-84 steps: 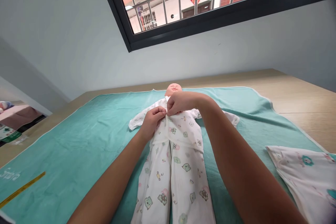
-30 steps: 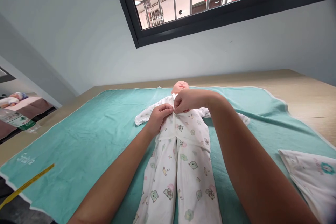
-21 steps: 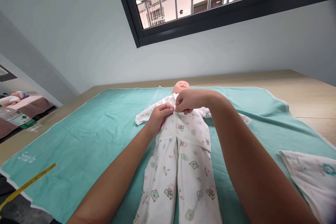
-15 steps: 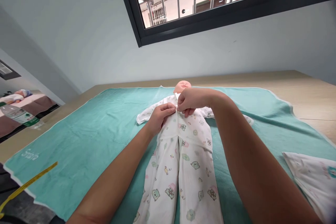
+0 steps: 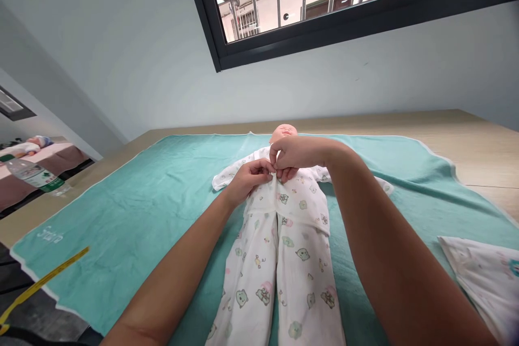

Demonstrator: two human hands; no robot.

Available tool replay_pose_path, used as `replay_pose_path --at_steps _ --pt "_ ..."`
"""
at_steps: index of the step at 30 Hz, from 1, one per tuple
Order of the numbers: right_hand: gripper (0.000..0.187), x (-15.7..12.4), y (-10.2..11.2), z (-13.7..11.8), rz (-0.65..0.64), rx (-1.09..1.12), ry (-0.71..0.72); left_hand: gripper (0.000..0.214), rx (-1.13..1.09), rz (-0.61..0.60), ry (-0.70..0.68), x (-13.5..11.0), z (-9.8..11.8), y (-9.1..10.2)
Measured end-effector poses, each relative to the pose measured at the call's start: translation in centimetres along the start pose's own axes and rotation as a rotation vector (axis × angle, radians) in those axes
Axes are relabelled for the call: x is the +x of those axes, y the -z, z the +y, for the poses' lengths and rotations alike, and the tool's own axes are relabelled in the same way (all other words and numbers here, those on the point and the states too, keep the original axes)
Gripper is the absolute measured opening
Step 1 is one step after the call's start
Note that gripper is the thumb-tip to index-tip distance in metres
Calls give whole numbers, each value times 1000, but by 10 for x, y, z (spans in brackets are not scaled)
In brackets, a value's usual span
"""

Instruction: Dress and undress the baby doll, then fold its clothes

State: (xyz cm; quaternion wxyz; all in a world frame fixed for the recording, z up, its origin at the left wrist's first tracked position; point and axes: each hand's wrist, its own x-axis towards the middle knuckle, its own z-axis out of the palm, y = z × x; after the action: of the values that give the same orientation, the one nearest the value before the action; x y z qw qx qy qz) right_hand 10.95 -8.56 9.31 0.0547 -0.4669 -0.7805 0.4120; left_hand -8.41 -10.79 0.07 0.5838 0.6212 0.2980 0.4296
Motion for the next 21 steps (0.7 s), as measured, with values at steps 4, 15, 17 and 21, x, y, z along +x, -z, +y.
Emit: replay_pose_path --at_steps 4,15,17,21 --pt "18 0 0 -1 8 -43 9 14 -11 -10 50 -1 2 -1" --pt "16 1 -20 -33 49 -468 -96 23 -21 76 22 1 -1 -2" --pt "18 0 -21 -33 48 -515 -105 24 -30 76 22 1 1 -1" --pt "28 -10 -15 -31 57 -476 -155 23 -43 44 13 0 5 5"
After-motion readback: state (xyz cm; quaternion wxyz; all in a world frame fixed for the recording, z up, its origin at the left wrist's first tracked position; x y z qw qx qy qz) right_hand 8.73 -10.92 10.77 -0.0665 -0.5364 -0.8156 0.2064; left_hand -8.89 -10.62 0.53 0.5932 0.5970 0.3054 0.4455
